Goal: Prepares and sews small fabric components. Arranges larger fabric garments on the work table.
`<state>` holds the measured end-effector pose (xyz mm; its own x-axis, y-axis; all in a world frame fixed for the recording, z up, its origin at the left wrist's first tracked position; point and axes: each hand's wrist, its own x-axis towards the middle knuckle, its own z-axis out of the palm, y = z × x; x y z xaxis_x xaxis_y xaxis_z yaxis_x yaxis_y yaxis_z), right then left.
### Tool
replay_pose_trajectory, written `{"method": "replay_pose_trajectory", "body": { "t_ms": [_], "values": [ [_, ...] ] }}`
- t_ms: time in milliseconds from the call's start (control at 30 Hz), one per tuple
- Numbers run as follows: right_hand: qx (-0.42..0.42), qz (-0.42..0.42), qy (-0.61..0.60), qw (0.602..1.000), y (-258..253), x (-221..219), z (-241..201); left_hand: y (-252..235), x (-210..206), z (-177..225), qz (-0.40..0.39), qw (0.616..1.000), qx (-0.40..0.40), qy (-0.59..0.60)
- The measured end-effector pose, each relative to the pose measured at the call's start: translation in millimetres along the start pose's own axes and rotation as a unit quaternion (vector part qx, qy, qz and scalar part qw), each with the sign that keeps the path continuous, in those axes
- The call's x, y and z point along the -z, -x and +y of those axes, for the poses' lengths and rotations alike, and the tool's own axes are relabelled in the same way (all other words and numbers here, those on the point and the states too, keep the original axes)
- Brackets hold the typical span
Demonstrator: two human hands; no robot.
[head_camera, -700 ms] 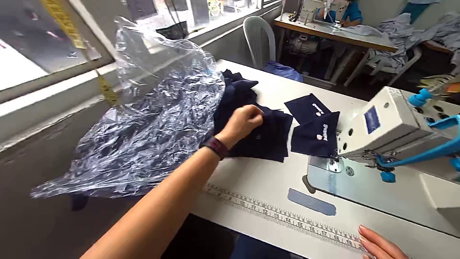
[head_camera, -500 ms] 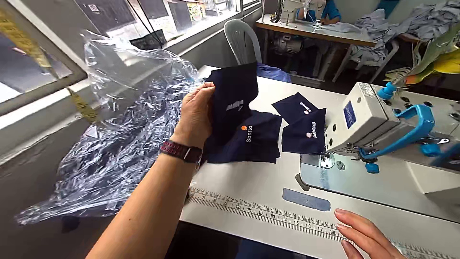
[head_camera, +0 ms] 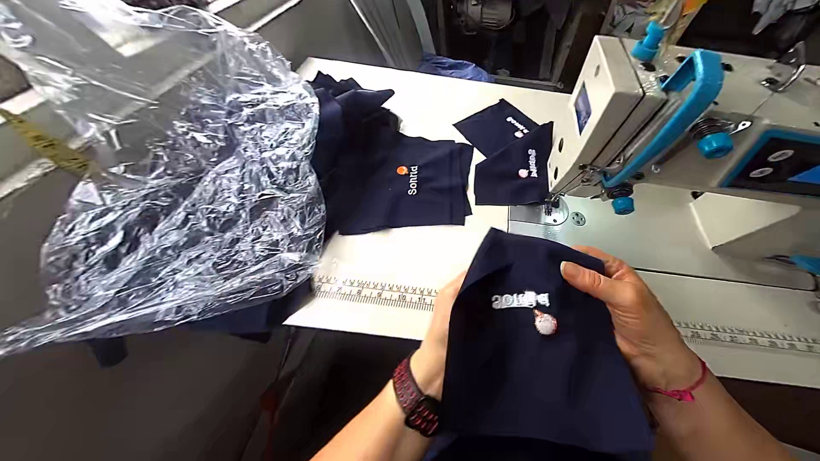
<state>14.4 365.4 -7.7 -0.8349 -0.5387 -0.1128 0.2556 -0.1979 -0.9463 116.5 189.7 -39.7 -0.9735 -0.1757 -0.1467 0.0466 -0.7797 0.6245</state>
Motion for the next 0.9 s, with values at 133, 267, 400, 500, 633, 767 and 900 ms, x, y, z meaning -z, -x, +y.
{"method": "replay_pose_trajectory", "body": {
  "t_ms": [133,267,400,500,633,767,900],
  "values": [
    [-0.01,0.127,-0.041,0.991,-6.1,18.6,9.1,-12.0,-0.8,-12.2,-0.049,0.993,0.059,0.086],
    [-0.003,0.069,-0.041,0.997,0.2,37.0,8.6,-17.8,-9.3,-3.8,-0.004,0.995,0.056,-0.081],
    [-0.008,0.06,-0.054,0.997,-0.2,43.7,4.3,-33.2,-18.3,4.9,0.05,0.973,0.013,-0.226],
    [0.045,0.047,-0.024,0.998,-7.6,56.0,10.7,-46.4,-13.1,10.4,0.017,0.941,-0.025,-0.337],
    [0.242,0.02,0.396,0.885,-7.1,75.6,10.2,-59.7,-9.8,15.2,-0.176,0.794,-0.131,-0.567],
    [0.35,-0.117,0.565,0.738,26.1,56.2,-20.0,-31.8,-48.0,16.7,-0.386,0.673,-0.181,-0.605],
    [0.237,-0.266,0.448,0.82,59.2,48.2,-42.9,-6.0,-71.6,32.5,-0.455,0.686,-0.136,-0.551]
  ]
}}
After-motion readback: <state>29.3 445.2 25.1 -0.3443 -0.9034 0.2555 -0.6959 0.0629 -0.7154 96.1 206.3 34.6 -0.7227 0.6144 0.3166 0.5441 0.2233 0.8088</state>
